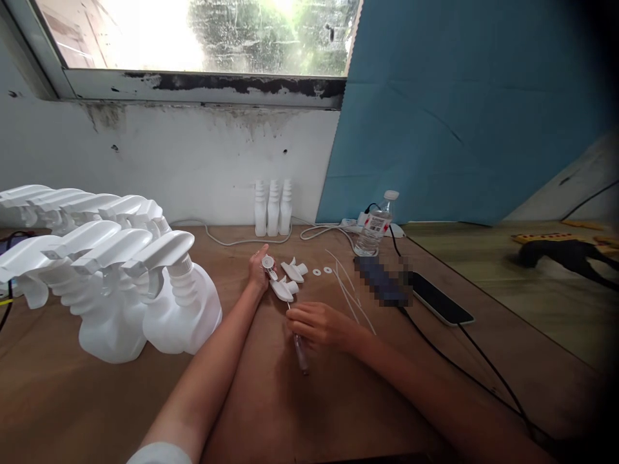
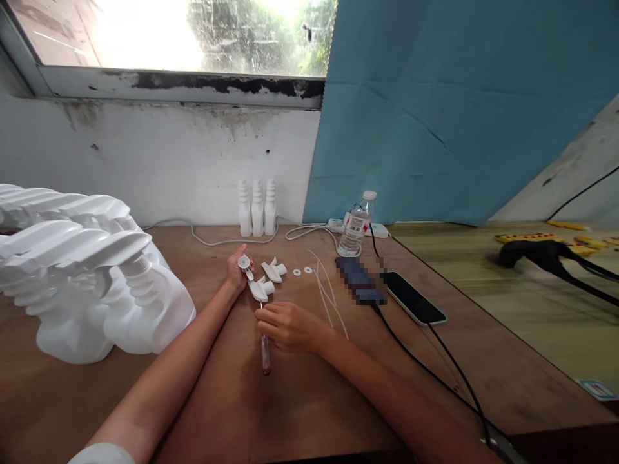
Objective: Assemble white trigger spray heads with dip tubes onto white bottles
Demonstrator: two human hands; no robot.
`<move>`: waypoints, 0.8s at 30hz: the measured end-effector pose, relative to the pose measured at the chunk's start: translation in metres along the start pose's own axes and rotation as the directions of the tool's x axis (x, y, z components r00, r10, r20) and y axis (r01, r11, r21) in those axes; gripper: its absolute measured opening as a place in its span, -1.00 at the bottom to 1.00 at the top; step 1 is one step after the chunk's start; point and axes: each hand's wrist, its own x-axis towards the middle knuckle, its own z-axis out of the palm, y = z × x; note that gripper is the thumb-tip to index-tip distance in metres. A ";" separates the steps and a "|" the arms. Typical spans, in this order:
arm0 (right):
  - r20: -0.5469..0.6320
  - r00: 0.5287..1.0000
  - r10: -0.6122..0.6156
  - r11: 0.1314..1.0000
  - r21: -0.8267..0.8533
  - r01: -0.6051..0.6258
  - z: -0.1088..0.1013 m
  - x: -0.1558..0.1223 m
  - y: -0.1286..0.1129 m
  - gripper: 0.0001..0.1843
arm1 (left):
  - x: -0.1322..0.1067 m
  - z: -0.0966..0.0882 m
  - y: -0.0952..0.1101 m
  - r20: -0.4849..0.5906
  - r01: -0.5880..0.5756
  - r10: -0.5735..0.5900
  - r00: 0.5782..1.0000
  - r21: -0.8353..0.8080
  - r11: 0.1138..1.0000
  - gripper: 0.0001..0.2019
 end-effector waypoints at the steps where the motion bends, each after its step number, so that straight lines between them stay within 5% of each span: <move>1: -0.127 0.987 0.095 0.994 0.062 -0.088 0.001 0.000 0.001 -0.85 | 0.000 0.000 -0.001 -0.008 -0.009 0.009 1.000 0.015 1.000 -0.57; 2: -0.249 0.943 0.223 0.971 0.142 -0.192 0.002 0.001 0.002 -0.87 | -0.001 0.000 -0.003 -0.013 -0.016 0.016 1.000 0.031 0.999 -0.60; 4: -0.394 0.767 0.507 0.857 0.327 -0.398 0.003 0.003 0.004 -0.92 | -0.003 0.001 -0.005 -0.011 -0.024 0.025 1.000 0.067 0.997 -0.66; 6: -0.388 0.591 0.707 0.702 0.489 -0.518 0.002 0.006 0.006 -0.94 | -0.005 0.002 -0.006 0.005 -0.034 0.034 0.999 0.104 0.994 -0.70; 8: -0.310 0.518 0.797 0.585 0.611 -0.534 0.000 0.007 0.007 -0.90 | -0.006 0.003 -0.006 0.019 -0.052 0.049 0.999 0.136 0.989 -0.71; 12: -0.178 0.554 0.813 0.487 0.728 -0.482 -0.002 0.005 0.007 -0.77 | -0.006 0.006 -0.008 0.010 -0.089 0.088 0.996 0.183 0.979 -0.69; 16: -0.220 0.629 0.746 0.611 0.602 -0.514 0.003 0.004 0.007 -0.76 | -0.004 0.006 -0.012 0.005 -0.110 0.112 0.994 0.224 0.968 -0.69; 24: -0.330 0.705 0.628 0.776 0.327 -0.539 0.010 0.006 0.007 -0.73 | -0.001 0.006 -0.019 0.016 -0.167 0.170 0.985 0.299 0.940 -0.70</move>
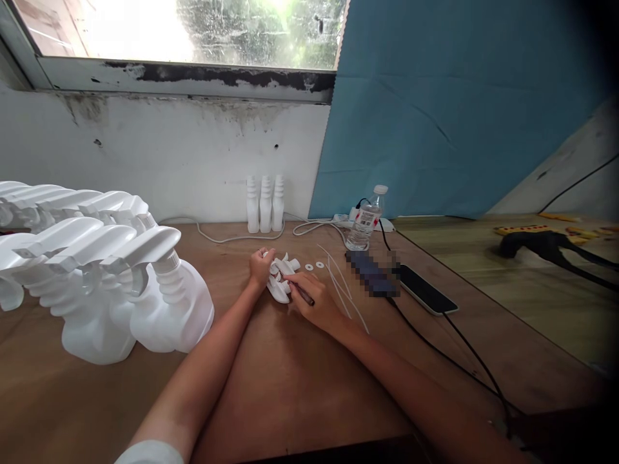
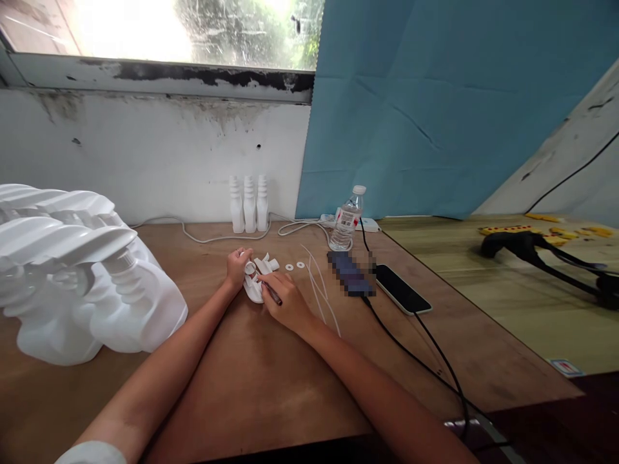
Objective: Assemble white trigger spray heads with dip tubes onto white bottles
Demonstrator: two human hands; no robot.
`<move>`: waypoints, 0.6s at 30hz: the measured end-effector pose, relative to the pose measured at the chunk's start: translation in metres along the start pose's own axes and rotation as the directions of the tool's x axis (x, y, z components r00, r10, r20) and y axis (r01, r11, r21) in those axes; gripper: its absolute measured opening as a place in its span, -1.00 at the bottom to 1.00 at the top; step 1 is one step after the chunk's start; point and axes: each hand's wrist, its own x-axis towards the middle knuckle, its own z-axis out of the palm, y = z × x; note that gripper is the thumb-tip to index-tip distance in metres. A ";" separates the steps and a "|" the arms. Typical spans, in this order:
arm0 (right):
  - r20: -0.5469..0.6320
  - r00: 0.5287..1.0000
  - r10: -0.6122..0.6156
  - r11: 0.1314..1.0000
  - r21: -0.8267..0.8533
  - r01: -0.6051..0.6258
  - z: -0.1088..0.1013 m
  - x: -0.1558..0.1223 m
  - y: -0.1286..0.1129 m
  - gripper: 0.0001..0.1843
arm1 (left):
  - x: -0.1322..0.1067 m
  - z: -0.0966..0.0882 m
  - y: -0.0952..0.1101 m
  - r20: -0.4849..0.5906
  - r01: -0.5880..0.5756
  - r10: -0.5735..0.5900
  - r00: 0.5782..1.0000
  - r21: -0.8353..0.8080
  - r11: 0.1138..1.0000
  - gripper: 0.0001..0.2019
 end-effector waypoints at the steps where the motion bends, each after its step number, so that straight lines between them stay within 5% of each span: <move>1: 0.015 1.000 -0.020 0.999 -0.036 0.020 0.000 0.000 -0.001 -0.72 | 0.000 0.000 0.000 -0.003 -0.006 0.006 1.000 0.004 1.000 -0.71; 18: 0.081 0.988 -0.132 0.991 0.031 0.130 -0.001 -0.003 0.011 -0.65 | -0.006 0.003 0.014 0.004 -0.004 0.004 1.000 -0.013 1.000 -0.72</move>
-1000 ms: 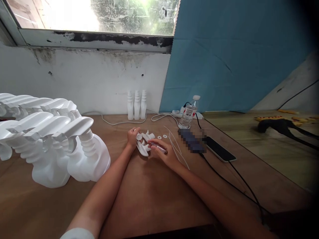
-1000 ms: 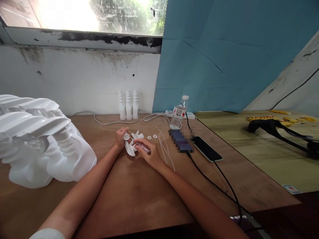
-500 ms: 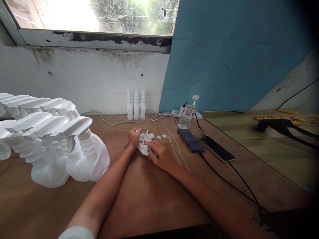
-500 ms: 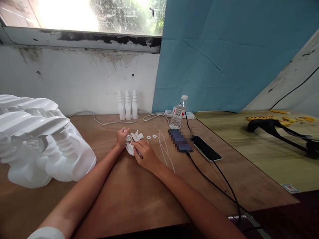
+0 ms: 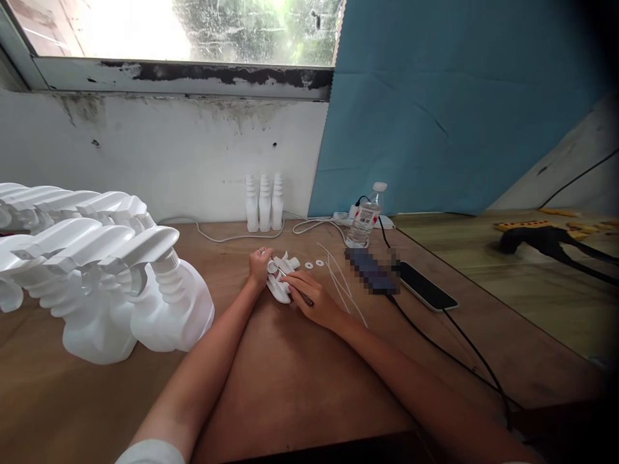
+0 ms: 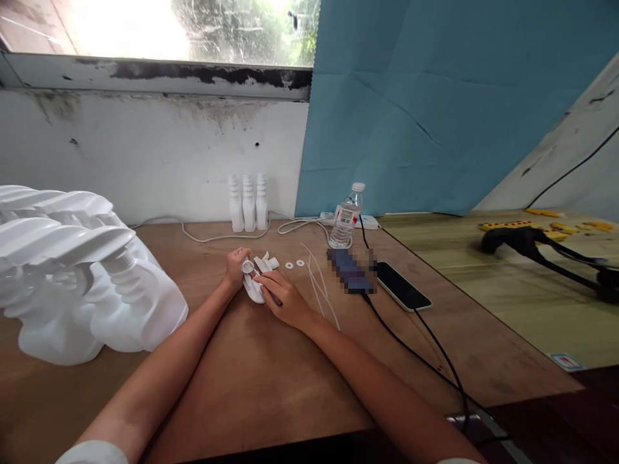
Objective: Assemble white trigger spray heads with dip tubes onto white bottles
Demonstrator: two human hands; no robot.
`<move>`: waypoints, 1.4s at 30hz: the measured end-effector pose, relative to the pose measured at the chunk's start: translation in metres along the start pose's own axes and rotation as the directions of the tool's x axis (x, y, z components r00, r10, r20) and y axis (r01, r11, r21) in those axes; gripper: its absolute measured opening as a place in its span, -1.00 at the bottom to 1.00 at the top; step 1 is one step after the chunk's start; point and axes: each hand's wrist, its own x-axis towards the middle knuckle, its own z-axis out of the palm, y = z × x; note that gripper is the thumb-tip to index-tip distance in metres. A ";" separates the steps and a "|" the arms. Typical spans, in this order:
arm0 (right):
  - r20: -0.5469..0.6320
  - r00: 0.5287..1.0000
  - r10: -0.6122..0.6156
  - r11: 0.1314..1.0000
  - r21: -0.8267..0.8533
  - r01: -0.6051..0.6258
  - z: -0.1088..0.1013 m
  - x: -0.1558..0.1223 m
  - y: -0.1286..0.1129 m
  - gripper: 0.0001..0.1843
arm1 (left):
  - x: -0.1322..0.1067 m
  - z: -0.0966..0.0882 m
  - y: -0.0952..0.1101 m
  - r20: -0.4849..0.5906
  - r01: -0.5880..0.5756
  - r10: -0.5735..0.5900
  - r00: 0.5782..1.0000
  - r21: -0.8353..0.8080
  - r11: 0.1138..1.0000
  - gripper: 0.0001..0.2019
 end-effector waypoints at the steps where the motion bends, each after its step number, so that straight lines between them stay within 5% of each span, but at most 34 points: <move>1: 0.010 1.000 -0.011 1.000 -0.014 0.011 0.000 0.000 0.001 -0.64 | 0.000 0.000 0.000 0.004 0.004 -0.004 1.000 -0.003 1.000 -0.72; 8: 0.119 0.988 -0.100 0.986 -0.122 0.115 -0.005 0.002 0.003 -0.62 | -0.001 -0.003 0.000 0.057 0.053 -0.052 0.997 -0.032 0.998 -0.72; 18: 0.035 0.982 0.185 0.938 0.292 -0.187 -0.015 0.006 0.001 -0.70 | -0.003 -0.004 0.004 0.145 0.089 -0.087 0.986 -0.011 0.996 -0.72; 24: 0.115 0.993 0.010 0.999 -0.042 -0.005 -0.016 0.006 -0.007 -0.68 | -0.003 -0.002 0.001 0.132 0.041 -0.043 0.990 0.020 0.999 -0.72; 34: 0.125 0.992 0.013 0.968 -0.249 0.019 -0.014 0.008 -0.017 -0.79 | -0.006 0.005 0.001 0.099 -0.022 0.012 0.995 0.110 0.994 -0.69; 42: 0.105 0.994 0.037 0.998 0.047 -0.042 -0.016 0.003 -0.007 -0.70 | -0.005 0.003 -0.002 0.137 0.026 -0.033 0.990 0.052 0.998 -0.71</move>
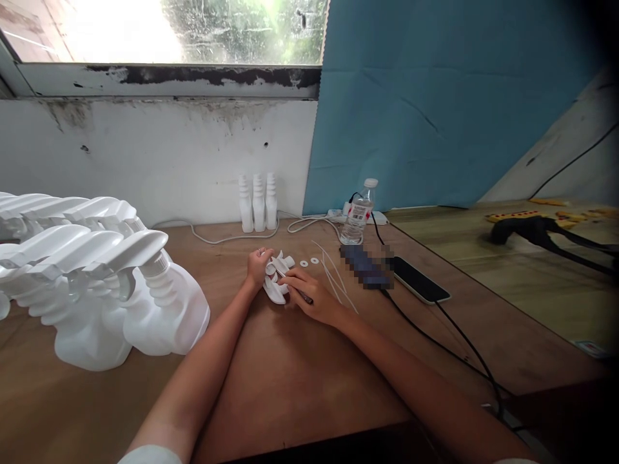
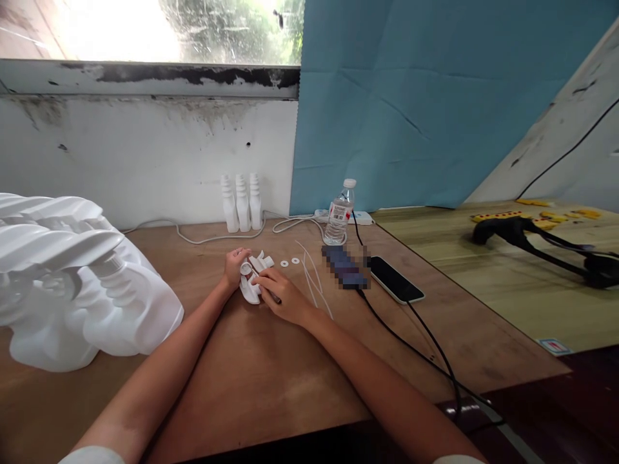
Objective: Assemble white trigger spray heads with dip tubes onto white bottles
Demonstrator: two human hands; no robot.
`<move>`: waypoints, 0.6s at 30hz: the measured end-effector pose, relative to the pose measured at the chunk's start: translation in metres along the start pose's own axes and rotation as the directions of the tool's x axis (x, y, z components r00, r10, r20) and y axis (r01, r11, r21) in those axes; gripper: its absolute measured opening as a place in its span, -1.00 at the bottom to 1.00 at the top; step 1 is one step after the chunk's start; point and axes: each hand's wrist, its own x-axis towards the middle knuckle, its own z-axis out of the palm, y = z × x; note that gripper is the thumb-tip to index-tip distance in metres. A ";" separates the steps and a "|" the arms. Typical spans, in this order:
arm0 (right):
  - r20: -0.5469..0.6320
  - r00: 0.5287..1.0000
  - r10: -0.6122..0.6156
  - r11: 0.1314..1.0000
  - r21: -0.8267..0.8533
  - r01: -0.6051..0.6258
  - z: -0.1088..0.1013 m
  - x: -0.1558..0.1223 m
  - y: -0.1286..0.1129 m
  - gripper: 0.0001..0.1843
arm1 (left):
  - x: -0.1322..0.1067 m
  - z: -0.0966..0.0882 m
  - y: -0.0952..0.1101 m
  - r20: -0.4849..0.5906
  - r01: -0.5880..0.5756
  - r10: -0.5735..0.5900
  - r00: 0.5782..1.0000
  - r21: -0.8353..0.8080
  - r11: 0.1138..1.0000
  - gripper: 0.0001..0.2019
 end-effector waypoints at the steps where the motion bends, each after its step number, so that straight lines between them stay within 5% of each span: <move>1: 0.005 1.000 -0.014 1.000 0.001 0.014 -0.001 -0.001 0.002 -0.70 | 0.000 0.000 0.000 0.006 0.007 -0.007 1.000 -0.011 1.000 -0.71; 7: 0.072 0.993 -0.092 0.990 -0.097 0.099 -0.002 -0.001 0.009 -0.70 | 0.001 -0.002 0.000 0.024 0.029 -0.028 0.999 -0.061 0.998 -0.71; 18: 0.089 0.991 -0.098 0.995 -0.012 0.099 -0.002 -0.003 0.015 -0.68 | -0.003 -0.006 0.006 0.091 0.074 -0.065 0.994 -0.103 0.992 -0.68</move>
